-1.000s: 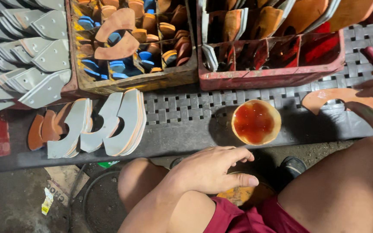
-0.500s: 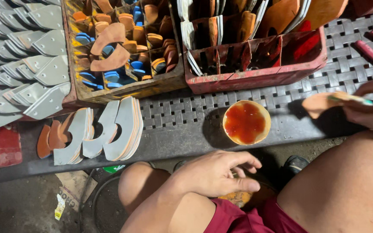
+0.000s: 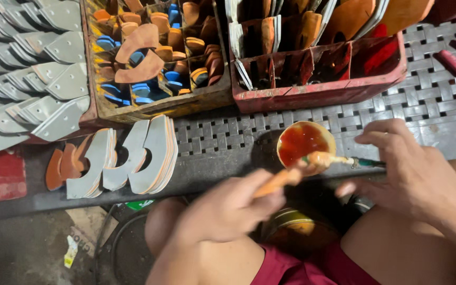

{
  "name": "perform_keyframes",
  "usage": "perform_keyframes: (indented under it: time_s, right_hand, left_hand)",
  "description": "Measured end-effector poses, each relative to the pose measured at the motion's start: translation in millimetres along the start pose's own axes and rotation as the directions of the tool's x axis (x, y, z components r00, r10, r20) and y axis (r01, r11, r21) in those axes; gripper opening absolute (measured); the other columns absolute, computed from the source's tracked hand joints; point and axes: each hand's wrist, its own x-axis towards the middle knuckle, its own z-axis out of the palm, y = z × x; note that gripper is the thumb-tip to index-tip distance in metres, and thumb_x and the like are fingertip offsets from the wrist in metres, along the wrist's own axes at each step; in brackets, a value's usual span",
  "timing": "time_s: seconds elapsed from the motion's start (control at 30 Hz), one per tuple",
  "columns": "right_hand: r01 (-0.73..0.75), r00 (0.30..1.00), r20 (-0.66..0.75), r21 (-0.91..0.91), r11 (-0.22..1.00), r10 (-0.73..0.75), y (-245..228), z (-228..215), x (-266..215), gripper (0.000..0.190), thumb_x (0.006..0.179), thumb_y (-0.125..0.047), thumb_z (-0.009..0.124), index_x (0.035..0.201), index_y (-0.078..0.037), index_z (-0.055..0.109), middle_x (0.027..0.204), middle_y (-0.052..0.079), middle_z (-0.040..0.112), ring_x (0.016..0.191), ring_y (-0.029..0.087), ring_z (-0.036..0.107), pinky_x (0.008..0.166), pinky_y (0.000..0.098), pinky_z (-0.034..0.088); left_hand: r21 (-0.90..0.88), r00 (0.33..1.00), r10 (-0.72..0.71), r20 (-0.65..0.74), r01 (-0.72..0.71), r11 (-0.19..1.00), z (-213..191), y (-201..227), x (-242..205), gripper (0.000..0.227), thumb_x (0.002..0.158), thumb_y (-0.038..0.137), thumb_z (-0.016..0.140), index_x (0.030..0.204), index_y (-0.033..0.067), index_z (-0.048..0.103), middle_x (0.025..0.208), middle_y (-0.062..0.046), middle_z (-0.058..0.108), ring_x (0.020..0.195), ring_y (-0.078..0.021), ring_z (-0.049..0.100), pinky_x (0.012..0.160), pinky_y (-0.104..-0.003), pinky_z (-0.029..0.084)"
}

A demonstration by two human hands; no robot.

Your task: The person repeatedly picks up curved wooden pieces, dips a brush into a small container of reddish liquid, and applies the liquid to both sides of each piece. After coating, the person places the treated pieces into a red crate. The process is repeated for multiple pieces throughout the clip.

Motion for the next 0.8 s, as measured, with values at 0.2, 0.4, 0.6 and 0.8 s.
perform_keyframes:
  time_s: [0.2,0.4,0.6,0.8]
  right_hand:
    - [0.121,0.992,-0.007,-0.195,0.973,-0.125,-25,-8,11,0.041,0.089,-0.034,0.070,0.114,-0.004,0.060,0.116,0.015,0.057,0.048,0.023,0.061,0.037,0.0362,0.051]
    - [0.115,0.993,0.019,-0.237,0.965,-0.114,-44,-11,27,0.032,0.093,-0.033,0.064,0.114,-0.010,0.063,0.114,0.014,0.058,0.050,0.024,0.062,0.038,0.0370,0.051]
    - [-0.064,0.972,0.203,-0.252,0.966,0.117,-35,-30,13,0.030,0.092,-0.038,0.067,0.112,-0.017,0.070,0.102,0.002,0.063,0.054,0.021,0.066,0.050,0.0360,0.056]
    - [0.074,0.904,-0.425,0.057,0.996,-0.043,-28,-18,-22,0.020,0.090,-0.024,0.074,0.105,-0.011,0.071,0.113,0.010,0.062,0.084,0.028,0.069,0.063,0.0334,0.056]
  left_hand:
    - [-0.348,0.977,0.012,-0.214,-0.088,0.933,-41,-21,-38,0.079,0.092,0.076,0.045,0.119,0.0027,0.060,0.082,-0.001,0.059,0.063,-0.0056,0.052,0.054,-0.022,0.043]
    - [-0.410,0.956,0.014,-0.294,-0.139,0.901,-37,-26,-27,0.081,0.094,0.077,0.047,0.120,0.0013,0.058,0.086,-0.002,0.059,0.067,-0.0057,0.052,0.058,-0.021,0.044]
    - [-0.381,0.964,0.031,-0.263,-0.134,0.915,-38,-28,-22,0.078,0.097,0.073,0.044,0.121,0.0010,0.059,0.085,-0.002,0.060,0.067,-0.0053,0.052,0.058,-0.021,0.044]
    - [-0.366,0.958,0.041,-0.285,-0.148,0.919,-40,-27,-19,0.076,0.098,0.071,0.043,0.122,0.0002,0.059,0.085,-0.003,0.061,0.067,-0.0055,0.054,0.058,-0.021,0.045]
